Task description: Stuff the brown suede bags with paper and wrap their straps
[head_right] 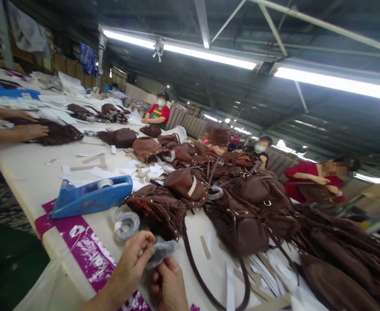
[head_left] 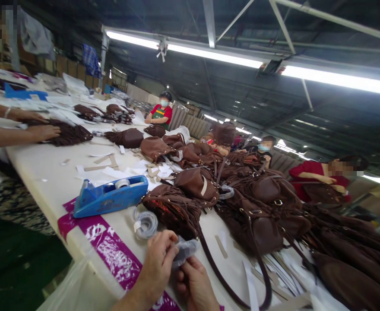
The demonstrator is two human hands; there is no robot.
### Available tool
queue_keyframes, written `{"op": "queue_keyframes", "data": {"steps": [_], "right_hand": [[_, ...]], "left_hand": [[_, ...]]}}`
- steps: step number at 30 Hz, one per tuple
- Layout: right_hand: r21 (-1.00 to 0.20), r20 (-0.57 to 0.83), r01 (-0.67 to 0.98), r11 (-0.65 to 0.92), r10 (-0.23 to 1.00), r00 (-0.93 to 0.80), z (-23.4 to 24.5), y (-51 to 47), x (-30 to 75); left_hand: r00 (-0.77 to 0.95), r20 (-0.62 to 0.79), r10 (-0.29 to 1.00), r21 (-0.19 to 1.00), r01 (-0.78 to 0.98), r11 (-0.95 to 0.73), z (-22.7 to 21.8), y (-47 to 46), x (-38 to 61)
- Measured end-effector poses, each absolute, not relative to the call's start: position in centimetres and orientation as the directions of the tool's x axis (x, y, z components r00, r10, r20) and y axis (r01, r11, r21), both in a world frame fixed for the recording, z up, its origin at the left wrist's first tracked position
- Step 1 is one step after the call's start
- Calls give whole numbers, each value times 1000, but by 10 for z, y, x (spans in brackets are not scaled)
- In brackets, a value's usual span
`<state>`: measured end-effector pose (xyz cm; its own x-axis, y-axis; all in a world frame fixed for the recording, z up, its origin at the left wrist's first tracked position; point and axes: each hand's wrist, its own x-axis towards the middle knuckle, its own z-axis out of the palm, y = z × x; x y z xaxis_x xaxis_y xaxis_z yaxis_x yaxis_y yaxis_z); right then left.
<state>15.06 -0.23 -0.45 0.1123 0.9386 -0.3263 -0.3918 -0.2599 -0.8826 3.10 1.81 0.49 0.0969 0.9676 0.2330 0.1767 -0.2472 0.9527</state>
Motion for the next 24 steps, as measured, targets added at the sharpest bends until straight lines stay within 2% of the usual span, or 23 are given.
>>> {"op": "queue_keyframes", "data": {"steps": [4,7,14,19,24], "right_hand": [[-787,-398,-542,-295,914,81,-2,4,144],[-755,-404,-601,-264,908,109,-1,6,143],[-814,-383,-526,-248,909,166,-3,9,138],[-813,-347,-549,-193,918,191,-7,10,138],[-873,-326,-437,-217,926,192,-12,5,162]], "left_hand": [[79,178,981,970,153,-189,3,20,31],[42,167,985,978,119,-171,0,22,31],[67,103,992,995,6,-104,-13,32,33],[119,94,988,991,-101,-83,-12,37,34],[163,88,983,979,-196,-55,-10,39,32]]}}
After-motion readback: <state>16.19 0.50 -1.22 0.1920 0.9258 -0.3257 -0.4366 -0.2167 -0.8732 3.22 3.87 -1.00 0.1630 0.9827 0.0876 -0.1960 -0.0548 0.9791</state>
